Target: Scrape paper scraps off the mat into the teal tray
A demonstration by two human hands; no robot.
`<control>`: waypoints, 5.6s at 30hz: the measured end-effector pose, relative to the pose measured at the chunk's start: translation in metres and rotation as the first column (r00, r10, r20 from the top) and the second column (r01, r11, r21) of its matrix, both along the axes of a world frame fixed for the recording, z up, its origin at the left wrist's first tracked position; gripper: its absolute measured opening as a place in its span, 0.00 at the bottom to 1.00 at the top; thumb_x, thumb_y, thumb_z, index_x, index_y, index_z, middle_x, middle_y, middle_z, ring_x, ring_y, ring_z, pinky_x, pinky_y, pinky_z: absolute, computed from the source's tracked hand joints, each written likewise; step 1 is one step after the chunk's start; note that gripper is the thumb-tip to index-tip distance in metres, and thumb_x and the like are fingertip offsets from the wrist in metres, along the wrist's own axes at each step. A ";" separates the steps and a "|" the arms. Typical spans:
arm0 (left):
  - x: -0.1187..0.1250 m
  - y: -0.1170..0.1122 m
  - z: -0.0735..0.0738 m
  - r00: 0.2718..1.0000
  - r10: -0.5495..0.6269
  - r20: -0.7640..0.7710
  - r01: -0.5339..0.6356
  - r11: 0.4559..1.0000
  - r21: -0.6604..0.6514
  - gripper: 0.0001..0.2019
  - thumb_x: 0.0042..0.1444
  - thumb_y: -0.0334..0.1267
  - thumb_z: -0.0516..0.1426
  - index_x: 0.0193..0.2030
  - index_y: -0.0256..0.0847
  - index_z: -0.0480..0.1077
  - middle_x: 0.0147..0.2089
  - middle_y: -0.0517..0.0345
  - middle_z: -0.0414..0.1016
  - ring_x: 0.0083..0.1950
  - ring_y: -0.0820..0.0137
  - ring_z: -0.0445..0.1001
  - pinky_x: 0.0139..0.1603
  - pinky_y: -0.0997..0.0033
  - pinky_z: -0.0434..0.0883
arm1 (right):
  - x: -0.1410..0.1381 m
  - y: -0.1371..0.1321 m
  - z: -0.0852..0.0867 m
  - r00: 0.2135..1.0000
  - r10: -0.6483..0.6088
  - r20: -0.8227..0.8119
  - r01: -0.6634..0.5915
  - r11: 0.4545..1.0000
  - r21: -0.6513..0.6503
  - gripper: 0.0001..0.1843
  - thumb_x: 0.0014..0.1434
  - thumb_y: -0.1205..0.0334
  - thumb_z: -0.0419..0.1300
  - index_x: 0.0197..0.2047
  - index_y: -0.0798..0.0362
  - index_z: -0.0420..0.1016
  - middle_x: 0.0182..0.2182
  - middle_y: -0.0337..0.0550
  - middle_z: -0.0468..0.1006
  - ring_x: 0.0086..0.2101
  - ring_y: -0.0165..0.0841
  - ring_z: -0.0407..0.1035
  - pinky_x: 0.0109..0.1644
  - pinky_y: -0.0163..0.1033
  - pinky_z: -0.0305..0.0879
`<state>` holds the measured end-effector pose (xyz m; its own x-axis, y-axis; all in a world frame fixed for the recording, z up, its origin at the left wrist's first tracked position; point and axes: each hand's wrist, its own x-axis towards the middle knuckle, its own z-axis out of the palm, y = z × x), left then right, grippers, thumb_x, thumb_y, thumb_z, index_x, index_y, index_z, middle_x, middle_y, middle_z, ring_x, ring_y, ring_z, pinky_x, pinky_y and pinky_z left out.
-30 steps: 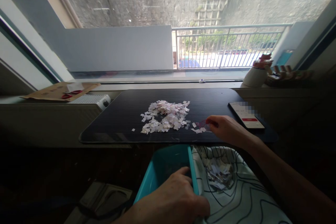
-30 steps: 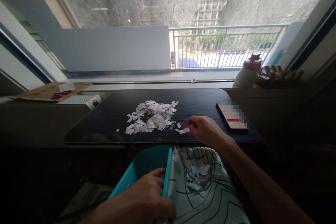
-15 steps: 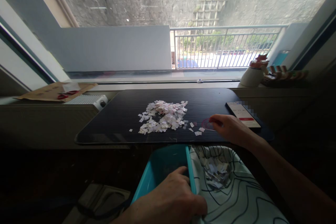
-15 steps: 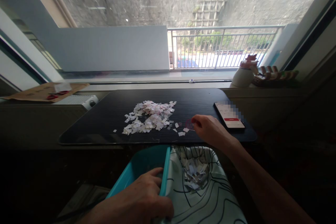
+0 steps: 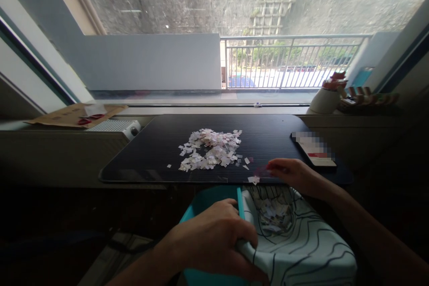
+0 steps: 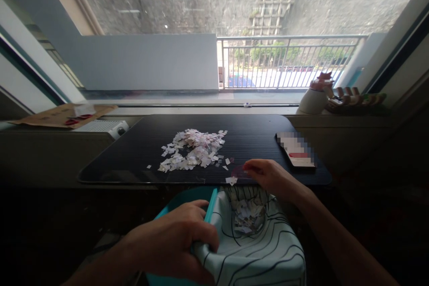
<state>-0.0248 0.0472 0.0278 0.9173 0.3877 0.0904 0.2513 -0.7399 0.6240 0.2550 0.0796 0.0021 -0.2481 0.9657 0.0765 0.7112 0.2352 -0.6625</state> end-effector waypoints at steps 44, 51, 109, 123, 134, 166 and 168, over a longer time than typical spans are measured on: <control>-0.003 -0.006 -0.003 0.998 -0.011 -0.057 0.014 0.998 0.064 0.12 0.47 0.47 0.69 0.32 0.43 0.76 0.20 0.68 0.61 0.28 0.71 0.67 0.56 0.67 0.60 | -0.009 -0.010 0.006 0.987 0.145 0.070 -0.151 0.984 0.092 0.14 0.65 0.57 0.54 0.44 0.52 0.81 0.37 0.43 0.81 0.36 0.34 0.74 0.40 0.35 0.67; 0.011 -0.021 -0.023 0.971 -0.150 -0.186 0.194 0.949 0.247 0.11 0.56 0.42 0.63 0.27 0.43 0.67 0.17 0.68 0.54 0.22 0.71 0.61 0.51 0.65 0.61 | -0.027 0.021 0.011 0.992 -0.009 0.126 -0.024 0.966 0.256 0.15 0.64 0.59 0.53 0.45 0.53 0.80 0.38 0.46 0.83 0.36 0.36 0.75 0.40 0.37 0.67; 0.030 -0.024 -0.009 0.902 -0.333 -0.276 0.413 0.852 0.322 0.05 0.59 0.34 0.63 0.33 0.42 0.72 0.18 0.66 0.65 0.25 0.67 0.69 0.46 0.59 0.63 | -0.048 -0.017 0.003 0.972 0.212 0.099 -0.227 0.958 0.177 0.14 0.68 0.60 0.52 0.47 0.53 0.79 0.36 0.44 0.80 0.33 0.31 0.73 0.36 0.33 0.64; 0.031 -0.024 -0.003 0.891 -0.345 -0.295 0.428 0.854 0.296 0.04 0.60 0.36 0.63 0.37 0.41 0.71 0.22 0.64 0.70 0.27 0.67 0.71 0.47 0.58 0.63 | -0.035 -0.004 -0.002 0.993 0.100 0.067 -0.110 0.980 0.165 0.14 0.66 0.58 0.54 0.46 0.54 0.78 0.39 0.45 0.81 0.36 0.33 0.74 0.40 0.35 0.66; 0.027 -0.024 -0.024 0.915 -0.349 -0.203 0.400 0.853 0.335 0.07 0.58 0.37 0.64 0.34 0.42 0.70 0.21 0.66 0.69 0.26 0.67 0.71 0.48 0.59 0.63 | -0.038 -0.001 -0.005 0.999 0.036 0.025 -0.038 0.995 0.095 0.14 0.63 0.56 0.55 0.44 0.52 0.78 0.37 0.42 0.82 0.34 0.33 0.73 0.39 0.35 0.68; 0.017 -0.027 -0.032 0.948 -0.243 -0.205 0.298 0.903 0.310 0.11 0.52 0.41 0.67 0.31 0.44 0.68 0.16 0.69 0.57 0.23 0.68 0.64 0.53 0.61 0.60 | -0.046 0.041 0.020 0.934 -0.155 0.321 0.098 0.978 0.187 0.15 0.62 0.63 0.51 0.42 0.54 0.79 0.34 0.48 0.83 0.33 0.36 0.74 0.35 0.35 0.61; 0.017 -0.026 -0.032 0.949 -0.252 -0.192 0.301 0.907 0.295 0.12 0.52 0.40 0.67 0.30 0.43 0.68 0.17 0.69 0.58 0.24 0.68 0.65 0.53 0.61 0.60 | -0.045 0.043 0.020 0.935 -0.154 0.319 0.099 0.978 0.184 0.15 0.62 0.63 0.51 0.42 0.54 0.79 0.35 0.48 0.83 0.34 0.36 0.75 0.35 0.35 0.61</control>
